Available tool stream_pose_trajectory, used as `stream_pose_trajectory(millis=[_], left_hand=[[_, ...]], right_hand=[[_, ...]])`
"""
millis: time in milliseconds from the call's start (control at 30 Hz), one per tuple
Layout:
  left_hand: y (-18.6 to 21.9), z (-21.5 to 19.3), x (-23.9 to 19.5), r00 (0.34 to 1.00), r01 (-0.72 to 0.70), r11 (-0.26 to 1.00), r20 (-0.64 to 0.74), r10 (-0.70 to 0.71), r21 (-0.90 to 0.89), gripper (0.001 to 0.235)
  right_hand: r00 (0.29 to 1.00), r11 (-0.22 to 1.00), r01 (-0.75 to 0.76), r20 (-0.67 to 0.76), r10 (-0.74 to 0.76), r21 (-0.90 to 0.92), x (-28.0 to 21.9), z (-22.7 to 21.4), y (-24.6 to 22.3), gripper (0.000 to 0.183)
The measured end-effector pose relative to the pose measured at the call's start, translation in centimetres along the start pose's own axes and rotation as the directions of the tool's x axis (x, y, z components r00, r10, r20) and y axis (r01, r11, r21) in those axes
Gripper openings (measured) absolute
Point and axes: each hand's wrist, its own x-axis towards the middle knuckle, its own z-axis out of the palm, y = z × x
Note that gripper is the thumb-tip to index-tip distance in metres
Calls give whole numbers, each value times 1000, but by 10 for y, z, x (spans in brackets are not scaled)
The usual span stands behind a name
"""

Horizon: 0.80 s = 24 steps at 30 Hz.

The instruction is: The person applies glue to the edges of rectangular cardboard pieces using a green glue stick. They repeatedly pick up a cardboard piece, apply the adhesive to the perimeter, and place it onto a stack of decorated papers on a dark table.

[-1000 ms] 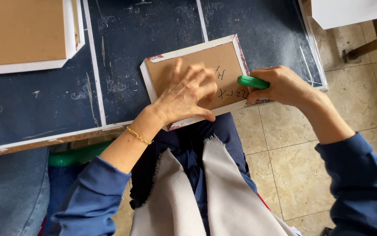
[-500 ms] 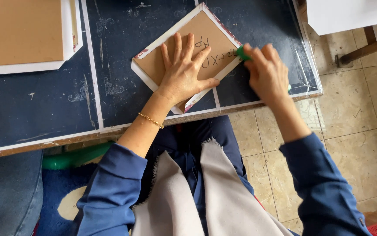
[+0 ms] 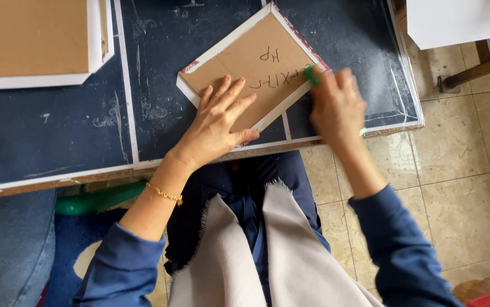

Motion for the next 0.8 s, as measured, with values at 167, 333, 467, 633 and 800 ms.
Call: stream_pose_trajectory(millis=[167,333,467,633,800], left_hand=[[-7,3,-1,1000,12,999,18,-12,44,74],[-7,4,-1,1000,-2,997,-11,3,83,61],[-16,7,13,999,-9,976,-29,16,216,33],[-80,1,65,976,-55,966,-191,105,251,18],[-73,-16,36,965,66,983,-263,-19,171,27]], right_hand=[[983,982,130,112,-146,136,-43,-27,-82,36],[1000,994,22,20,-20,-104,1,-5,-1,32],[995,986,64,84,-51,-157,-18,-20,-87,44],[973,955,204,64,-223,216,-39,-42,-127,45],[962,950,237,84,-258,204,-46,-54,-72,55]])
